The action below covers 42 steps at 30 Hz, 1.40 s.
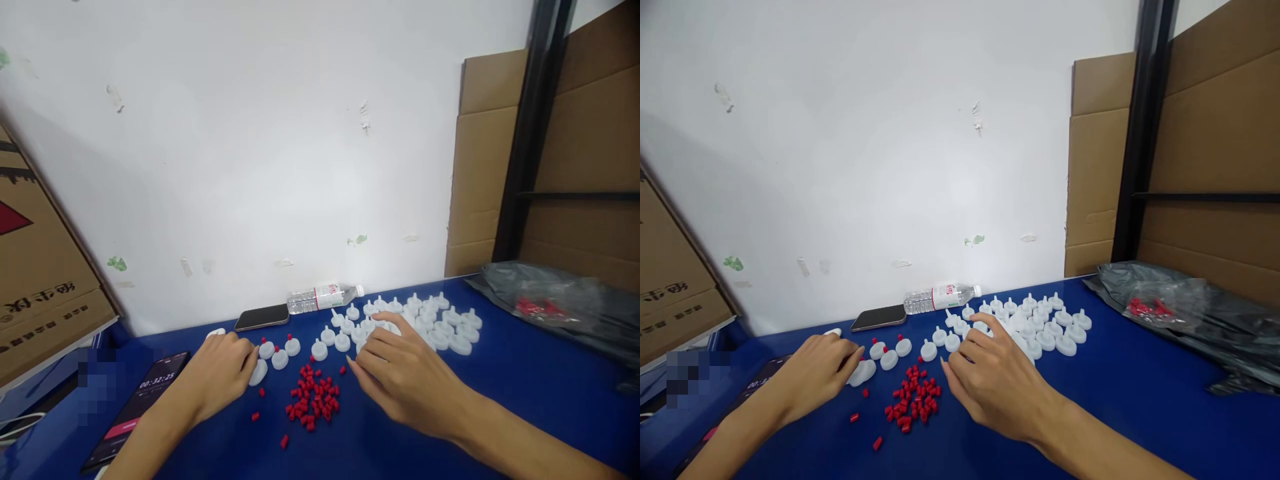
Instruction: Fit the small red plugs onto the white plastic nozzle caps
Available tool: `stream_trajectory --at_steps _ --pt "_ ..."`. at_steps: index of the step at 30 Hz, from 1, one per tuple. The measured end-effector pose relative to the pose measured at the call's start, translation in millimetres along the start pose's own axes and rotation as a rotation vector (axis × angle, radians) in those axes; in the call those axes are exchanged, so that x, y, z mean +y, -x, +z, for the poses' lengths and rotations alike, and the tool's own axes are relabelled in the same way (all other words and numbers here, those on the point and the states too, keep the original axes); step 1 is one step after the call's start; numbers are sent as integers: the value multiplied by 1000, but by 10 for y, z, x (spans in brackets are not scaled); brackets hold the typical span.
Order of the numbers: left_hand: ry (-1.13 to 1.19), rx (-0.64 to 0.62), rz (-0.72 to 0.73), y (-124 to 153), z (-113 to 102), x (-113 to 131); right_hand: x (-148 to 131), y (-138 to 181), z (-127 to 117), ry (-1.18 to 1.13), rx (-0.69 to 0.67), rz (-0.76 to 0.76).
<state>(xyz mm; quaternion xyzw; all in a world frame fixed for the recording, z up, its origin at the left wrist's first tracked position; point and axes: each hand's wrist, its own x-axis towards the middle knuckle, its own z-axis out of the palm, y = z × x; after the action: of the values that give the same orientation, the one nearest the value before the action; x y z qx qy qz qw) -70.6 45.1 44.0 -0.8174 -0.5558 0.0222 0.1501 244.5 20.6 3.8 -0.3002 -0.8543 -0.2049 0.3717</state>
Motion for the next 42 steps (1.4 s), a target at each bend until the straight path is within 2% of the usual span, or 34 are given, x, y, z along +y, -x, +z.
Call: stream_trajectory --at_steps 6,11,16,20,25,31,36,42 --pt "-57 -104 -107 24 71 4 9 -15 4 82 -80 84" --pt "-53 -115 -144 16 35 17 38 3 37 141 -151 178" --pt "26 -77 -78 14 -95 135 46 68 105 158 -271 189" --pt "150 -81 -4 57 -139 176 6 123 156 151 -273 185" --pt "427 -113 63 107 -58 80 -8 187 216 174 -274 182" --pt "380 -147 80 77 94 -4 37 256 294 196 -307 166" --pt "372 -102 77 54 117 73 42 240 303 166 -294 136" --pt "395 72 41 24 8 285 -64 77 105 -25 -204 68"
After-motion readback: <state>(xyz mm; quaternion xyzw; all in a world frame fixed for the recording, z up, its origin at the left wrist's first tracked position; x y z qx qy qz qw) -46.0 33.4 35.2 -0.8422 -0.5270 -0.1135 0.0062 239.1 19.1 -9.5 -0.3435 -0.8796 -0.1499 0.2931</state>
